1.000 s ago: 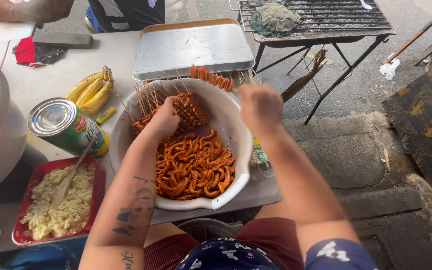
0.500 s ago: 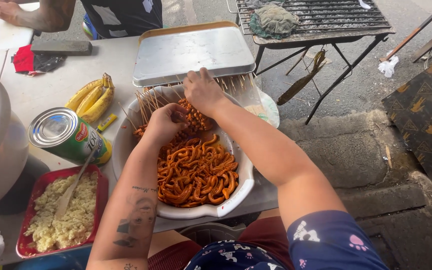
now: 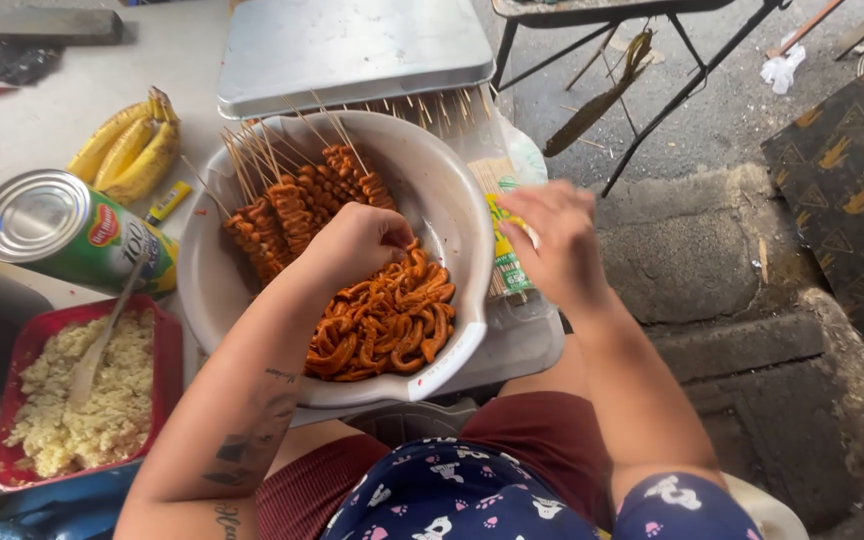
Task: The person is skewering marinated meat strips onto wooden sticks in a repetitive manner for food preparation.
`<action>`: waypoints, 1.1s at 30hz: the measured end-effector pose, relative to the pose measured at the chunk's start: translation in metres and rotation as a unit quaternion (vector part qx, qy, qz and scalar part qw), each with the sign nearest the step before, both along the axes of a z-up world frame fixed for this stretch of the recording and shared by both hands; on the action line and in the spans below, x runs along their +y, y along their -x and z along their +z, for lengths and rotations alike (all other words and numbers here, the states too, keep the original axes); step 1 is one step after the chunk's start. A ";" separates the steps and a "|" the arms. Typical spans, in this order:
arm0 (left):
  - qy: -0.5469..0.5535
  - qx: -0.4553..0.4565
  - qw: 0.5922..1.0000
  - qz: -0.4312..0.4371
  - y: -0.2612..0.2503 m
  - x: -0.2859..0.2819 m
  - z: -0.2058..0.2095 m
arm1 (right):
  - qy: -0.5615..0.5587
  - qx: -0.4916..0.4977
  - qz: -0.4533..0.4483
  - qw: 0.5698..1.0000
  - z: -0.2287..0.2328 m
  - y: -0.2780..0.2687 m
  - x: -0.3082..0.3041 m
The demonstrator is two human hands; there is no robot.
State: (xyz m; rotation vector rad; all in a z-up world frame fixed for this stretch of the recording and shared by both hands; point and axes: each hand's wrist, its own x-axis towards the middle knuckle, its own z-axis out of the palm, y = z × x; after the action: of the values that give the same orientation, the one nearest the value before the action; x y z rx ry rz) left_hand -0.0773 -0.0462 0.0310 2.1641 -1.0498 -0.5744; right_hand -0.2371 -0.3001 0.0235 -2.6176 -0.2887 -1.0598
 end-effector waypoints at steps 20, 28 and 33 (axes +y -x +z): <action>-0.299 -0.098 0.946 -0.078 0.034 0.049 0.001 | -0.080 0.041 -0.189 0.978 -0.150 0.075 0.023; -0.349 -0.044 0.933 -0.069 0.034 0.041 0.015 | -0.117 -0.013 -0.179 0.977 -0.135 0.071 0.028; -0.400 0.008 0.911 -0.101 0.032 0.050 0.025 | -0.119 -0.010 -0.183 0.976 -0.138 0.063 0.030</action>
State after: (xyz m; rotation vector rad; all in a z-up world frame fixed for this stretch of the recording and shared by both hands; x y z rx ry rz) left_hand -0.1090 0.0040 0.0565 2.7331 -1.1630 -1.2990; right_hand -0.3003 -0.2706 -0.1143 -2.4948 0.3132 -1.1511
